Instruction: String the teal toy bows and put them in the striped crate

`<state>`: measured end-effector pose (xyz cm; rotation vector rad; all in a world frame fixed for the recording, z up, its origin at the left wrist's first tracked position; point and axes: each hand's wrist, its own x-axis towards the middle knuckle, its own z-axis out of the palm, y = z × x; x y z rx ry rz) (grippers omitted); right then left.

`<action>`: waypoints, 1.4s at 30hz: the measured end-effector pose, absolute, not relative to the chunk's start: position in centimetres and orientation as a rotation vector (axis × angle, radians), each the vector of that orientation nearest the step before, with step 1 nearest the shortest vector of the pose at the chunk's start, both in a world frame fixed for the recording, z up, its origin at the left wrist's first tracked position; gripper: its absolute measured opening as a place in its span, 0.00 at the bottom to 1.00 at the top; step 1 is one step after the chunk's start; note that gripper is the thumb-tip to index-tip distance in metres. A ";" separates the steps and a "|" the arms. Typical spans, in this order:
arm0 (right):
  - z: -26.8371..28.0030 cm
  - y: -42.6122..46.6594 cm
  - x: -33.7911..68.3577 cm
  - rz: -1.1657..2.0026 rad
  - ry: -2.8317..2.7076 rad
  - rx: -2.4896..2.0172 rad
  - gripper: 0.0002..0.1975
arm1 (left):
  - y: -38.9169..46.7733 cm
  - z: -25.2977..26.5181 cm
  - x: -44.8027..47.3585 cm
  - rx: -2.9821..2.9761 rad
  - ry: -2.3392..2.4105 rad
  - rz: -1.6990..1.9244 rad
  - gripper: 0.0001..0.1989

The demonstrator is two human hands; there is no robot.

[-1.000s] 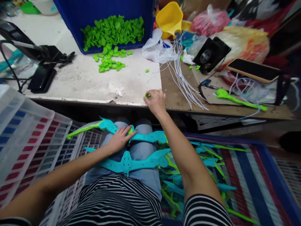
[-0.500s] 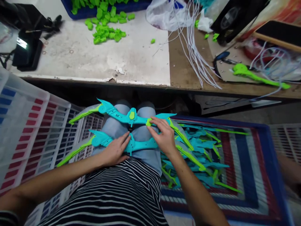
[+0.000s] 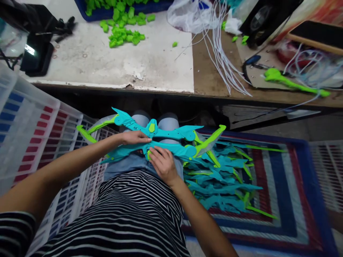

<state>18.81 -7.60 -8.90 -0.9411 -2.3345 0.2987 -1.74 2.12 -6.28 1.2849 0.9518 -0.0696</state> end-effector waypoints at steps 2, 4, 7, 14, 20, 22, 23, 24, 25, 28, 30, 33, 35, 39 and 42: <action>-9.3 -7.2 18.5 0.281 -2.346 -0.934 0.12 | 1.8 -6.7 -1.7 1.350 0.967 -0.058 0.30; -9.5 -6.9 18.3 0.275 -2.354 -0.924 0.12 | 1.7 -7.0 -1.7 1.392 0.981 -0.061 0.30; -9.7 -6.7 18.1 0.284 -2.352 -0.883 0.11 | 1.7 -7.4 -1.7 1.338 0.961 -0.062 0.31; -10.2 -7.3 17.7 0.460 -2.193 -1.082 0.08 | 1.7 -7.7 -1.9 1.472 0.898 -0.006 0.26; -10.5 -6.1 17.9 0.662 -2.167 -1.490 0.31 | 1.5 -7.7 -1.5 1.591 0.973 -0.021 0.21; -10.5 -5.6 17.7 0.695 -2.210 -1.569 0.31 | 1.3 -7.9 -1.2 1.591 1.011 -0.009 0.19; -10.5 -5.5 17.5 0.697 -2.224 -1.593 0.30 | 1.2 -8.0 -1.1 1.601 1.036 -0.005 0.18; -10.5 -5.5 17.4 0.690 -2.235 -1.613 0.29 | 1.1 -8.1 -1.0 1.616 1.059 -0.003 0.17; -10.3 -5.5 17.4 0.685 -2.248 -1.628 0.28 | 1.0 -8.0 -0.9 1.636 1.077 -0.005 0.17; -8.7 -4.9 18.3 0.797 -2.348 -1.566 0.30 | 0.4 -7.2 -0.8 1.740 1.081 -0.016 0.17; -6.6 -3.0 19.6 1.038 -2.450 -1.348 0.28 | -0.7 -6.0 -0.8 1.857 1.071 -0.024 0.19; -2.6 2.9 20.3 1.167 -2.408 -1.107 0.18 | -3.4 -4.6 -0.8 2.138 1.118 -0.015 0.22; -0.3 8.6 19.0 0.905 -2.294 -1.166 0.15 | -5.5 -4.7 -0.8 2.350 1.164 0.041 0.20; 1.1 20.7 12.5 0.370 -2.287 -1.326 0.13 | -8.6 -7.4 -0.7 2.476 1.211 0.192 0.26; 0.6 27.4 7.1 0.192 -2.328 -1.381 0.16 | -9.3 -8.8 -0.5 2.278 1.212 0.301 0.30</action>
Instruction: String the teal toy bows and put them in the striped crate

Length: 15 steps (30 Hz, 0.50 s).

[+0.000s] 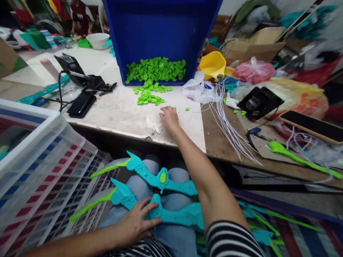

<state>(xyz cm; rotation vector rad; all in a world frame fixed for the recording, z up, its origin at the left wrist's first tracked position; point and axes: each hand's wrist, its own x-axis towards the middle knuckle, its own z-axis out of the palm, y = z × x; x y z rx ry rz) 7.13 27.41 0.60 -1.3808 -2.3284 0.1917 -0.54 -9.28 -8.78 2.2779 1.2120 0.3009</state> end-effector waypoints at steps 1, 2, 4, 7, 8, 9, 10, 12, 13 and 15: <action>0.4 29.0 5.7 0.152 -2.341 -1.377 0.17 | -9.1 -8.8 -0.5 2.165 1.249 0.334 0.29; 0.2 30.2 4.5 0.112 -2.356 -1.368 0.18 | -8.8 -8.7 -0.4 2.037 1.304 0.355 0.27; -0.1 32.0 2.9 0.027 -2.397 -1.351 0.19 | -7.8 -8.0 -0.3 1.780 1.418 0.341 0.23; -0.4 33.3 2.3 -0.059 -2.448 -1.366 0.15 | -6.0 -7.0 -0.2 1.570 1.462 0.220 0.20; -0.5 33.3 2.6 -0.070 -2.448 -1.377 0.14 | -5.5 -6.7 -0.2 1.546 1.456 0.186 0.19; -0.7 33.1 3.2 -0.077 -2.438 -1.378 0.14 | -5.1 -6.6 -0.2 1.536 1.446 0.168 0.18; -0.9 32.6 4.0 -0.083 -2.419 -1.363 0.13 | -4.8 -6.4 -0.2 1.531 1.434 0.162 0.18; -1.3 30.6 6.4 -0.094 -2.370 -1.288 0.11 | -4.4 -6.2 -0.3 1.520 1.417 0.142 0.21; -1.6 29.2 7.8 -0.097 -2.347 -1.239 0.11 | -4.2 -6.1 -0.4 1.520 1.412 0.112 0.23; -2.0 25.9 10.9 -0.103 -2.327 -1.172 0.11 | -3.7 -5.9 -0.3 1.537 1.405 0.009 0.28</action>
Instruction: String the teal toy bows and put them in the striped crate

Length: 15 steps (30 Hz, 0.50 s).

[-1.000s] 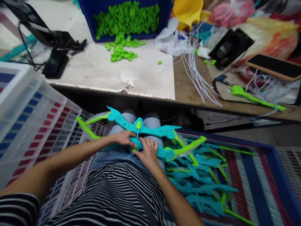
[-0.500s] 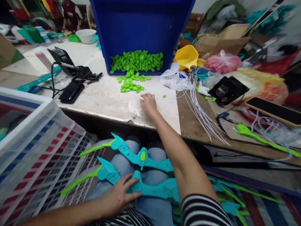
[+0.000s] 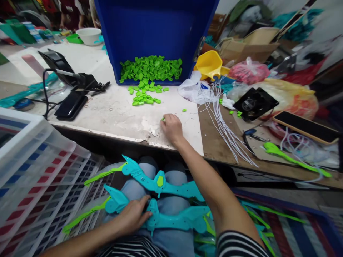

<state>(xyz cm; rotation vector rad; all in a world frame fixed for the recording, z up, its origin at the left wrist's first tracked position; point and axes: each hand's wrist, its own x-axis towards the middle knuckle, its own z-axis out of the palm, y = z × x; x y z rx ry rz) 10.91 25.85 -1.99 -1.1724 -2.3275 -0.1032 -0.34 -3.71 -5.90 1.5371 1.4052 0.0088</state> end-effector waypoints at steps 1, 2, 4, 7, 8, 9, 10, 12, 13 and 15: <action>-2.2 24.1 12.4 -0.109 -2.332 -1.160 0.11 | -3.4 -5.8 -0.3 1.555 1.393 -0.049 0.29; -2.3 22.5 13.6 -0.118 -2.341 -1.157 0.11 | -3.0 -5.8 -0.3 1.574 1.370 -0.097 0.28; -2.5 20.0 15.5 -0.134 -2.370 -1.158 0.11 | -2.1 -5.8 -0.2 1.585 1.312 -0.153 0.24; -2.6 18.9 16.5 -0.121 -2.408 -1.125 0.09 | -0.9 -6.4 -0.2 1.561 1.245 -0.152 0.20; -2.5 19.3 16.5 -0.099 -2.422 -1.115 0.08 | -0.7 -6.6 -0.2 1.554 1.229 -0.136 0.20; -2.3 19.8 16.4 -0.065 -2.437 -1.113 0.07 | -0.5 -6.9 -0.3 1.550 1.215 -0.116 0.20; -2.0 20.4 16.2 -0.020 -2.456 -1.117 0.06 | -0.4 -7.1 -0.4 1.547 1.202 -0.094 0.19; -1.3 21.1 15.9 0.084 -2.489 -1.126 0.05 | -0.3 -7.4 -0.6 1.535 1.176 -0.047 0.16; -1.0 21.0 15.8 0.129 -2.489 -1.118 0.05 | -0.3 -7.5 -0.7 1.520 1.161 -0.027 0.14; -0.6 19.3 16.0 0.213 -2.448 -1.061 0.07 | -0.2 -7.6 -1.0 1.449 1.136 0.005 0.12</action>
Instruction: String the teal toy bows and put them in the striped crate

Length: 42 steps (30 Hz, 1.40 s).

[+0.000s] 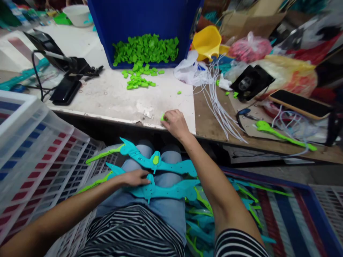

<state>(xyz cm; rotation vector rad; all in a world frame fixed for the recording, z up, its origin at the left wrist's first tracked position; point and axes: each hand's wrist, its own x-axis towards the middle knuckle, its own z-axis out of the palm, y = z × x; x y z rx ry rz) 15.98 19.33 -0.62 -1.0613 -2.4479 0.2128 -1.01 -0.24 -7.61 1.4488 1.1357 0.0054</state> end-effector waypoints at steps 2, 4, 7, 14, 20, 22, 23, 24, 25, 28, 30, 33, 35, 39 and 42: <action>-0.8 15.6 16.4 0.330 -2.390 -0.968 0.10 | -0.2 -7.7 -1.3 1.335 1.123 0.025 0.11; -1.6 10.3 17.1 0.491 -2.380 -0.880 0.12 | -0.2 -7.8 -1.5 1.244 1.110 0.040 0.11; -3.9 1.8 18.1 0.662 -2.445 -0.832 0.12 | -0.2 -8.0 -1.7 1.194 1.097 0.057 0.11; -8.8 -6.5 18.2 0.513 -2.437 -0.967 0.09 | -0.3 -8.0 -1.5 1.165 1.100 0.042 0.12; -9.3 -6.7 17.5 0.536 -2.394 -1.055 0.09 | -0.4 -7.5 -2.0 1.178 1.034 0.053 0.17; -9.2 -7.0 17.3 0.561 -2.341 -1.099 0.08 | -0.5 -7.5 -2.2 1.215 1.010 0.068 0.20; -9.2 -7.1 17.2 0.588 -2.303 -1.124 0.07 | -0.6 -7.6 -2.2 1.240 1.002 0.077 0.22; -9.2 -7.2 17.1 0.624 -2.262 -1.150 0.07 | -0.7 -7.8 -2.2 1.263 0.995 0.089 0.23; -9.2 -7.3 17.0 0.664 -2.225 -1.176 0.06 | -0.7 -8.1 -2.2 1.280 0.988 0.102 0.23; -9.3 -7.3 16.7 0.758 -2.157 -1.242 0.04 | -0.9 -8.9 -1.9 1.288 0.980 0.131 0.24; -9.3 -7.2 16.7 0.803 -2.127 -1.284 0.05 | -1.1 -9.1 -1.6 1.278 0.992 0.144 0.24; -9.5 -6.8 16.7 0.908 -2.028 -1.388 0.15 | -1.4 -9.1 -1.2 1.238 1.026 0.176 0.23; -9.6 -6.2 16.6 1.009 -1.980 -1.469 0.23 | -1.4 -9.1 -1.0 1.192 1.063 0.186 0.21; -9.7 -5.0 16.0 1.148 -2.023 -1.538 0.27 | -1.3 -9.5 -0.9 1.154 1.129 0.176 0.17; -9.4 -4.9 15.7 1.112 -2.091 -1.519 0.26 | -1.5 -9.3 -0.8 1.174 1.142 0.203 0.20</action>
